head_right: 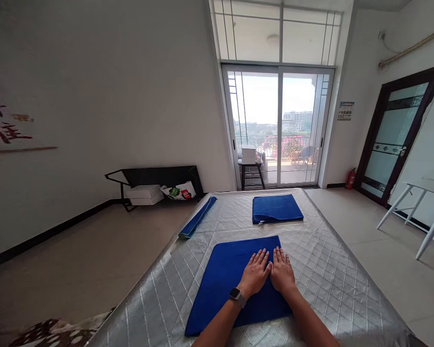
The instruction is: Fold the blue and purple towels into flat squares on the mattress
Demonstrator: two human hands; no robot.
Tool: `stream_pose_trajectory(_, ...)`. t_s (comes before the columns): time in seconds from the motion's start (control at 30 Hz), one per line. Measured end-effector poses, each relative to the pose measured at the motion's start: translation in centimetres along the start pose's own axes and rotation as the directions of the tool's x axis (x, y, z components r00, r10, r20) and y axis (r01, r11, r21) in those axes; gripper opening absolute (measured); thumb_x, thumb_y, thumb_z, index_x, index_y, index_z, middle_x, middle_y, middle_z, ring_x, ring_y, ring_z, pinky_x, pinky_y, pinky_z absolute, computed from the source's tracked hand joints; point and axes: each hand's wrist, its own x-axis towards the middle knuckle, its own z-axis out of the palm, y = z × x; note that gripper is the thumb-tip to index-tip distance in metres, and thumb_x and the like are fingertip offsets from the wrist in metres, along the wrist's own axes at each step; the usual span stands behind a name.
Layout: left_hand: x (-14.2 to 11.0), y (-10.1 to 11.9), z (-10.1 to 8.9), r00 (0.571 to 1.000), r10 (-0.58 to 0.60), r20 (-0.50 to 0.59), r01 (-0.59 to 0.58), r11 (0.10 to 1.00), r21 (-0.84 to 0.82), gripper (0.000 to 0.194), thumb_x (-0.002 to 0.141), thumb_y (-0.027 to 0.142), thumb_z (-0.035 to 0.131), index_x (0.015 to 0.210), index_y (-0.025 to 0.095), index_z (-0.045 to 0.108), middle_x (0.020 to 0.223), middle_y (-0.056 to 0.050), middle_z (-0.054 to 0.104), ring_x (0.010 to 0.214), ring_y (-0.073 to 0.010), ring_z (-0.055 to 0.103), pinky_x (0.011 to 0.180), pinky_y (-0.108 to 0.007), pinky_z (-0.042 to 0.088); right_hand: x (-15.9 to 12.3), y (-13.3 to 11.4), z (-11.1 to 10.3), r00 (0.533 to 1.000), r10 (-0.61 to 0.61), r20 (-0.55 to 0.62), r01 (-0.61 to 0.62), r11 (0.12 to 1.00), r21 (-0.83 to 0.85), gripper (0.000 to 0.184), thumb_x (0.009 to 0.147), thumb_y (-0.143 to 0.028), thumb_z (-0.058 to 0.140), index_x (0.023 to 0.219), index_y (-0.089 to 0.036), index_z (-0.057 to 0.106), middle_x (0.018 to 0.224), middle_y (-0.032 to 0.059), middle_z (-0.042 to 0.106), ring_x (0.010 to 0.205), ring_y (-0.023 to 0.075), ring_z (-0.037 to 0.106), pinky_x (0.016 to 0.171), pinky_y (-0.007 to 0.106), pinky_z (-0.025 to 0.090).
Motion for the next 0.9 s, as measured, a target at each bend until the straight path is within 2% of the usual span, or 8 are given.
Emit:
stream_pose_trajectory(0.13, -2.0, -5.6, 0.4, 0.984, -0.176, -0.001, 0.176, 0.982, 0.067, 0.061, 0.1, 0.05, 0.024, 0.15, 0.018, 0.041, 0.156, -0.011, 0.04, 0.146, -0.0284, 0.031, 0.118, -0.05, 0.03, 0.3, 0.0, 0.5, 1.0, 0.031, -0.003, -0.031, 0.999, 0.031, 0.061, 0.099, -0.034, 0.022, 0.155, -0.009, 0.023, 0.16, 0.0125, 0.026, 0.15, 0.0218, 0.017, 0.121, 0.041, 0.014)
stream_pose_trajectory(0.27, -4.9, -12.5, -1.0, 0.925, -0.38, 0.008, 0.374, 0.914, 0.16, 0.064, 0.099, 0.047, 0.025, 0.149, 0.01, 0.041, 0.156, -0.015, 0.037, 0.146, -0.0295, 0.032, 0.118, -0.048, 0.029, 0.4, 0.1, 1.0, 0.999, 0.035, -0.014, -0.034, 0.998, 0.055, 0.061, 0.099, -0.036, 0.022, 0.156, -0.011, 0.022, 0.161, 0.0103, 0.024, 0.15, 0.0226, 0.019, 0.121, 0.042, 0.013)
stream_pose_trajectory(0.37, -6.2, -15.3, -1.3, 0.897, -0.442, -0.016, 0.436, 0.879, 0.19, 0.066, 0.099, 0.047, 0.024, 0.149, 0.007, 0.039, 0.156, -0.016, 0.036, 0.146, -0.0286, 0.031, 0.118, -0.046, 0.028, 0.4, 0.2, 0.9, 0.999, 0.035, 0.008, -0.036, 0.998, 0.046, 0.062, 0.099, -0.036, 0.021, 0.155, -0.011, 0.023, 0.161, 0.0107, 0.024, 0.15, 0.023, 0.019, 0.121, 0.042, 0.013)
stream_pose_trajectory(0.5, -6.5, -15.6, -0.7, 0.885, -0.463, -0.043, 0.462, 0.868, 0.182, 0.069, 0.098, 0.05, 0.023, 0.149, 0.006, 0.038, 0.156, -0.017, 0.035, 0.147, -0.0292, 0.03, 0.118, -0.047, 0.028, 1.0, -0.4, 0.1, 0.998, 0.047, 0.034, -0.047, 0.999, 0.022, 0.06, 0.099, -0.035, 0.023, 0.153, -0.01, 0.031, 0.16, 0.0116, 0.029, 0.149, 0.0247, 0.023, 0.12, 0.043, 0.013)
stream_pose_trajectory(0.6, -6.3, -15.2, -0.4, 0.882, -0.468, -0.051, 0.47, 0.867, 0.167, 0.069, 0.098, 0.05, 0.024, 0.149, 0.006, 0.038, 0.157, -0.017, 0.034, 0.147, -0.0294, 0.029, 0.118, -0.047, 0.027, 2.8, -1.4, -1.3, 0.999, 0.022, -0.025, -0.022, 1.0, 0.017, 0.054, 0.098, -0.032, 0.028, 0.146, -0.016, 0.048, 0.156, 0.0107, 0.04, 0.144, 0.0265, 0.034, 0.116, 0.041, 0.021)
stream_pose_trajectory(0.73, -6.3, -15.1, -0.4, 0.878, -0.472, -0.073, 0.478, 0.863, 0.164, 0.067, 0.097, 0.049, 0.025, 0.148, 0.008, 0.041, 0.156, -0.016, 0.038, 0.146, -0.0288, 0.03, 0.118, -0.046, 0.028, 7.0, -3.1, -3.6, 0.996, -0.057, -0.063, 0.059, 0.998, 0.022, 0.042, 0.094, -0.024, 0.037, 0.122, -0.021, 0.069, 0.137, 0.01, 0.061, 0.124, 0.0244, 0.054, 0.101, 0.032, 0.038)
stream_pose_trajectory(0.8, -6.5, -15.1, -0.4, 0.881, -0.463, -0.094, 0.472, 0.866, 0.165, 0.066, 0.097, 0.048, 0.025, 0.147, 0.008, 0.042, 0.154, -0.016, 0.04, 0.146, -0.0288, 0.032, 0.117, -0.047, 0.029, 9.6, -3.9, -4.3, 0.994, -0.089, -0.063, 0.091, 0.995, 0.028, 0.039, 0.091, -0.021, 0.041, 0.117, -0.021, 0.071, 0.132, 0.0092, 0.064, 0.12, 0.0231, 0.056, 0.097, 0.03, 0.04)
stream_pose_trajectory(0.9, -6.7, -15.0, -0.5, 0.887, -0.451, -0.102, 0.462, 0.87, 0.17, 0.066, 0.097, 0.047, 0.026, 0.147, 0.007, 0.042, 0.154, -0.017, 0.039, 0.145, -0.0293, 0.034, 0.117, -0.047, 0.03, 13.3, -5.1, -4.6, 0.991, -0.113, -0.073, 0.116, 0.992, 0.04, 0.04, 0.088, -0.022, 0.045, 0.12, -0.023, 0.069, 0.135, 0.0073, 0.062, 0.122, 0.0219, 0.054, 0.101, 0.03, 0.038)
